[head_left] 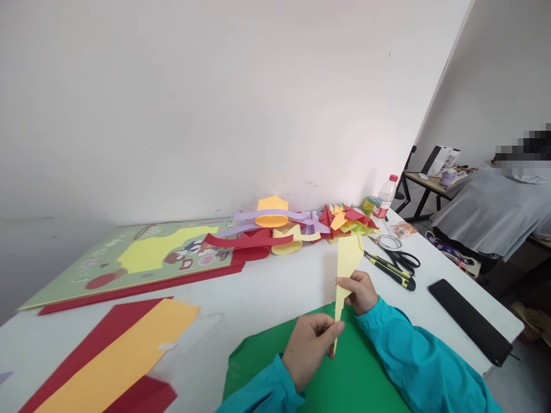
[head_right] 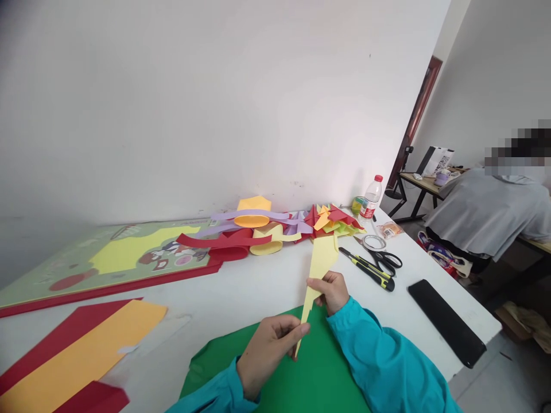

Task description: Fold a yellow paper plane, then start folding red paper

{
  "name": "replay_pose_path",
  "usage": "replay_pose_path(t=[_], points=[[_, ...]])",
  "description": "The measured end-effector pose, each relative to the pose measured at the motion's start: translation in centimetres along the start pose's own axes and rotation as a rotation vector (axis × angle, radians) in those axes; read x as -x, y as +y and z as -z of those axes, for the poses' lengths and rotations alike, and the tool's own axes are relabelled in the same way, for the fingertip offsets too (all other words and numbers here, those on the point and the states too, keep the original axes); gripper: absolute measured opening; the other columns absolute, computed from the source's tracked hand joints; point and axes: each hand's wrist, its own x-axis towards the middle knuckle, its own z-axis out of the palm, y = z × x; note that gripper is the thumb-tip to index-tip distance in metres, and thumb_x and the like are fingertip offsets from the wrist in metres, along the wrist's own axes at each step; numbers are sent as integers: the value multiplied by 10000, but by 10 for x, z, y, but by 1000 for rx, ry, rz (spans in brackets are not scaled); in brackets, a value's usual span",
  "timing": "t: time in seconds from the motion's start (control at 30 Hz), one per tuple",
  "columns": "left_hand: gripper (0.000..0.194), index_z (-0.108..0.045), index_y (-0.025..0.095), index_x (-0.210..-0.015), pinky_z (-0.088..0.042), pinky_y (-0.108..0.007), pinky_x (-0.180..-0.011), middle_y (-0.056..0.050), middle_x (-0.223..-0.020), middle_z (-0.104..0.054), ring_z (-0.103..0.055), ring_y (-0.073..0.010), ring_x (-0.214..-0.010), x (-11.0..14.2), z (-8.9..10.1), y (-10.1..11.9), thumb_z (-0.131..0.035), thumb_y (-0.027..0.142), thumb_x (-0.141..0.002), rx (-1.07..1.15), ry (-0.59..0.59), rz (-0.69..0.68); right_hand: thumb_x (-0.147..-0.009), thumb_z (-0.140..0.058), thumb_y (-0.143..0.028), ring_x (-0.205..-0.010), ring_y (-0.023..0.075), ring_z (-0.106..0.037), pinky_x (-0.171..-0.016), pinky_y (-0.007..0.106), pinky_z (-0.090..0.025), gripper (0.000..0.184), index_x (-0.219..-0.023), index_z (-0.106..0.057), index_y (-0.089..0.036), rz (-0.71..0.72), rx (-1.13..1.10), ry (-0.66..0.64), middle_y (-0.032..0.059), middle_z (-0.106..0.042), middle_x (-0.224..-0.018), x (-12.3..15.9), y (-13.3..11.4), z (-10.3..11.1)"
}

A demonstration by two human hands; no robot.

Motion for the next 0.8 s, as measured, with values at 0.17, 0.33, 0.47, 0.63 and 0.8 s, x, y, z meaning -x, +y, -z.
replay_pose_path(t=[0.17,0.33,0.47,0.63,0.8], points=[[510,-510,173,-505,-319,-229,-405,59,-363,-400,-397,-96,-341,2,-2,2,-560,672,-599,-34,0,12,-479,-744,-344,-272,50,-390,-254,160,-233,264,-519,-600,-126,-9,-50,37,-14,-547,-393,-2,-2,-2],[540,-432,195,-488,-244,-221,-373,97,-326,-273,-340,-84,-280,4,-4,0,-498,712,-629,-108,8,-8,-437,-732,-316,-284,57,-395,-261,166,-218,245,-495,-584,-129,-13,-107,67,-16,-530,-385,-1,-5,-7],[562,-398,206,-482,-246,-226,-364,92,-324,-271,-340,-92,-277,5,-6,-4,-449,743,-640,-97,-12,-16,-440,-725,-329,-297,62,-396,-274,177,-221,248,-485,-577,-136,2,-143,66,-13,-532,-391,1,-8,-8],[553,-423,200,-469,-232,-226,-358,83,-324,-262,-324,-89,-286,10,-11,-6,-449,713,-675,-175,-38,-27,-473,-735,-367,-375,70,-447,-353,187,-319,272,-524,-619,-126,13,-178,15,12,-586,-448,2,-8,-7],[525,-441,189,-428,-219,-224,-342,72,-303,-289,-314,-81,-301,9,-3,3,-544,647,-664,-183,27,-57,-476,-758,-402,-363,74,-440,-383,199,-323,304,-519,-625,-132,-25,-147,-106,7,-571,-410,5,-5,-6]])
